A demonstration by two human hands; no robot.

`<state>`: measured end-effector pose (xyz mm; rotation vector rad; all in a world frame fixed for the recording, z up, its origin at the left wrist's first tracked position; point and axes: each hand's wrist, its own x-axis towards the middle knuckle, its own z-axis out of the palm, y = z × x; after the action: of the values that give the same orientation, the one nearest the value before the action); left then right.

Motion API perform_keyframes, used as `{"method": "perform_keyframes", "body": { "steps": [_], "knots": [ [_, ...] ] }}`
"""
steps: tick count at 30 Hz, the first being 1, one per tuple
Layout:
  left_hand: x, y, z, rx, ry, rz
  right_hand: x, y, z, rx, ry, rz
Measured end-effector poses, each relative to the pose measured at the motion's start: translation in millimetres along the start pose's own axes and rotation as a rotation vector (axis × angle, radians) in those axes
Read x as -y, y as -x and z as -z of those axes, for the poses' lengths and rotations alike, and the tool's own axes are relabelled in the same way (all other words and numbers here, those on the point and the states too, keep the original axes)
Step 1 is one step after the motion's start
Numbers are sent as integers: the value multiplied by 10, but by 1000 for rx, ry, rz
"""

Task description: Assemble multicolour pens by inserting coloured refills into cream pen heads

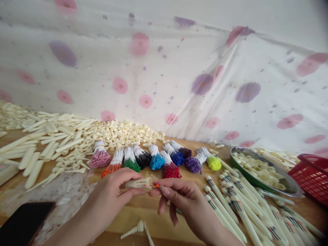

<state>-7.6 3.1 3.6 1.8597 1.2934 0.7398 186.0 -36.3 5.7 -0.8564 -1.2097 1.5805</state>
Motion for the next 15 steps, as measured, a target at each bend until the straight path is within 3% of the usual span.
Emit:
{"method": "perform_keyframes", "body": {
  "steps": [8,12,15],
  "knots": [
    [-36,20,-5,-66,-25,-46,-64,-37,15,-114,-209,-187],
    [-46,25,-4,-37,-11,-45,-114,-54,-8,-103,-163,-200],
    [-32,15,19,-32,-7,-16,-138,-79,29,-131,29,-132]
  ]
}}
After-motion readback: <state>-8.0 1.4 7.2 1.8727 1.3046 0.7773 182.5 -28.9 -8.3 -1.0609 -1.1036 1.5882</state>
